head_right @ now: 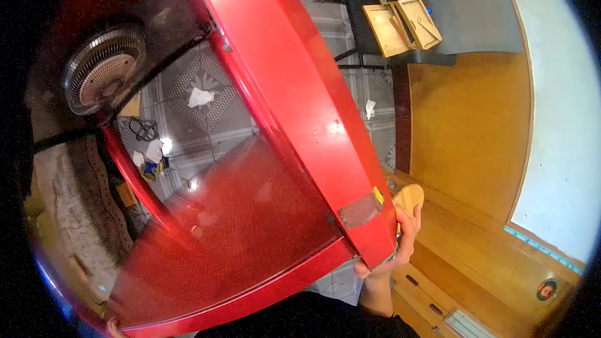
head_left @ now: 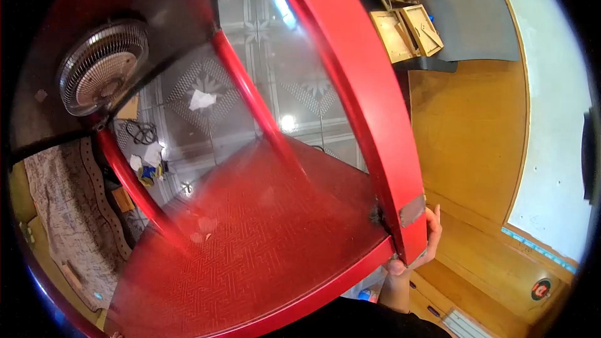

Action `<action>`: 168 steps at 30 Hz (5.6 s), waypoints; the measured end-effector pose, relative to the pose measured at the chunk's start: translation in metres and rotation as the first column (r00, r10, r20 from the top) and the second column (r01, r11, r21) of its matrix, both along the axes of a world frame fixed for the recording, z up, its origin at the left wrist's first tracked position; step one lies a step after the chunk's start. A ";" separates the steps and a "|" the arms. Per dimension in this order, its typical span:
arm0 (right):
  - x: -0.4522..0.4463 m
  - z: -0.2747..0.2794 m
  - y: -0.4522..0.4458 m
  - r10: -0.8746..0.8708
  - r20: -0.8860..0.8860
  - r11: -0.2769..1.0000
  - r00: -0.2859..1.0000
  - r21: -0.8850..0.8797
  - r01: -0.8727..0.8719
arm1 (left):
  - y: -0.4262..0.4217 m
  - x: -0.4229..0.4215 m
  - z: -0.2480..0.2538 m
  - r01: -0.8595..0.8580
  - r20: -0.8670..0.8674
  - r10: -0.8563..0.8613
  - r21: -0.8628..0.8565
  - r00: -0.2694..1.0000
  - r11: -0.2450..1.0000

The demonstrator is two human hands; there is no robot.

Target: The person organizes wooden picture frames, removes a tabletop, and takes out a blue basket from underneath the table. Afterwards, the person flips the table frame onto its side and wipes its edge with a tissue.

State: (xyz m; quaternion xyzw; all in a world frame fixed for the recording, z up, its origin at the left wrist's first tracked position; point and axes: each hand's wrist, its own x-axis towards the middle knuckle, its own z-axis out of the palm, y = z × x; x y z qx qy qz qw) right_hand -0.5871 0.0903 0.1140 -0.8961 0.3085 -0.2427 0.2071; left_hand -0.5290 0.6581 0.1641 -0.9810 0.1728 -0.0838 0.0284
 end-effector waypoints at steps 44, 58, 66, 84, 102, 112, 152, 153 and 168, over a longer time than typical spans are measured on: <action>-0.178 -0.146 -0.031 0.360 -0.072 0.845 0.930 0.447 -0.292 | -0.332 -0.313 -0.202 -0.723 -0.826 0.270 -0.218 0.495 0.656; -0.294 -0.389 0.046 0.232 -0.197 0.827 0.952 0.555 -0.087 | -0.374 -0.317 -0.335 -0.242 -0.649 -0.122 -0.443 0.751 0.863; -0.277 -0.450 0.096 0.418 -0.102 0.800 0.903 0.512 -0.313 | -0.330 -0.318 -0.478 -0.389 -0.731 -0.065 -0.433 0.679 0.813; -0.210 -0.482 0.065 0.676 -0.491 0.678 0.549 0.123 -0.725 | -0.272 -0.222 -0.564 -0.028 -0.257 -0.108 -0.474 0.960 0.880; -0.151 -0.530 0.038 0.859 -0.403 0.502 0.316 0.541 -0.675 | -0.344 -0.077 -0.339 0.118 0.747 0.053 -0.175 0.663 0.978; -0.160 -0.510 0.009 0.902 -0.303 0.430 0.307 0.575 -0.696 | -0.365 -0.040 -0.332 -0.043 0.800 0.075 -0.061 0.595 0.997; -0.197 -0.483 -0.037 0.768 0.499 0.159 0.403 0.460 -0.873 | -0.381 -0.029 -0.342 0.055 0.827 0.217 -0.285 0.519 0.957; -0.197 -0.483 -0.037 0.770 0.493 0.158 0.405 0.469 -0.869 | -0.381 -0.029 -0.342 0.062 0.827 0.212 -0.284 0.521 0.957; -0.189 -0.495 -0.041 0.847 0.270 0.205 0.458 0.629 -0.750 | -0.373 -0.023 -0.345 0.072 0.848 0.177 -0.244 0.500 0.967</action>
